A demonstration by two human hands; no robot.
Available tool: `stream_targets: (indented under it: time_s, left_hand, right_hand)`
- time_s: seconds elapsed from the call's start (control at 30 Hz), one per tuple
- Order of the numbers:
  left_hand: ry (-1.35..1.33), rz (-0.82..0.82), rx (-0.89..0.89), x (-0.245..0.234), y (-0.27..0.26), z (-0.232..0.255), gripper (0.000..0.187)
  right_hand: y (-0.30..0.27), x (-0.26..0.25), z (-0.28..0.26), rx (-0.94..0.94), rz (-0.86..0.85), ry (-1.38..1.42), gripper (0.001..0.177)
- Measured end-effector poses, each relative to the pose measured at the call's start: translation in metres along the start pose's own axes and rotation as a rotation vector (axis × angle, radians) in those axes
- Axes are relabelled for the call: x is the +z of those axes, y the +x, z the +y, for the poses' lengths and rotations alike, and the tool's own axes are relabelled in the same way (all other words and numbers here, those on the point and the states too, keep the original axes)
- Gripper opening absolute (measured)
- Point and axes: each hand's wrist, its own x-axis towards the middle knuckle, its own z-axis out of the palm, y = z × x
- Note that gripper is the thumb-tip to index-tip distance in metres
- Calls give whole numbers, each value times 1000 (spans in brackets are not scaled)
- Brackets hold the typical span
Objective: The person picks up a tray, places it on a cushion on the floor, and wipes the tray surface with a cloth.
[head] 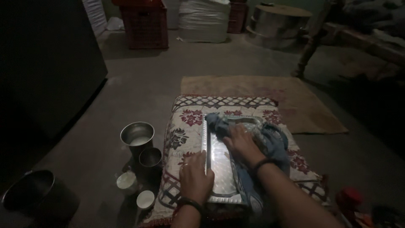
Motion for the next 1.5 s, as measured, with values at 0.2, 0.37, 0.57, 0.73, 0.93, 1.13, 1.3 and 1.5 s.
stream_targets:
  time_s: [0.2,0.37,0.57,0.73,0.93,1.13,1.3,1.5]
  left_hand:
    - [45,-101,-43,0,4,1,62]
    - [44,-93,-59,4,5,0,49]
    - [67,-42,-43,11,5,-4,48]
    - [60,68,14,17,3,-10,40]
    - [18,40,-25,5,2,-1,34]
    - [29,24,-20,-3,0,7,32]
    - [34,-60,-67,-11,3,13,28]
    - [36,-30,-15,-13,0,12,27]
  right_hand:
    - [8,1,-34,-47,-72,31,43]
    - [-9,1,-55,-225,90,80,40]
    - [-53,-27,-81,-104,-127,139,34]
    - [-108,-51,-87,-151,-159,246,35]
    - [-143,-81,-84,-294,-289,268,34]
    - [-148,-116,-60,-53,-335,210,33]
    - [-152,-120,-39,96,-250,-164,14]
    - [-111,-81,-11,149,-311,-475,15]
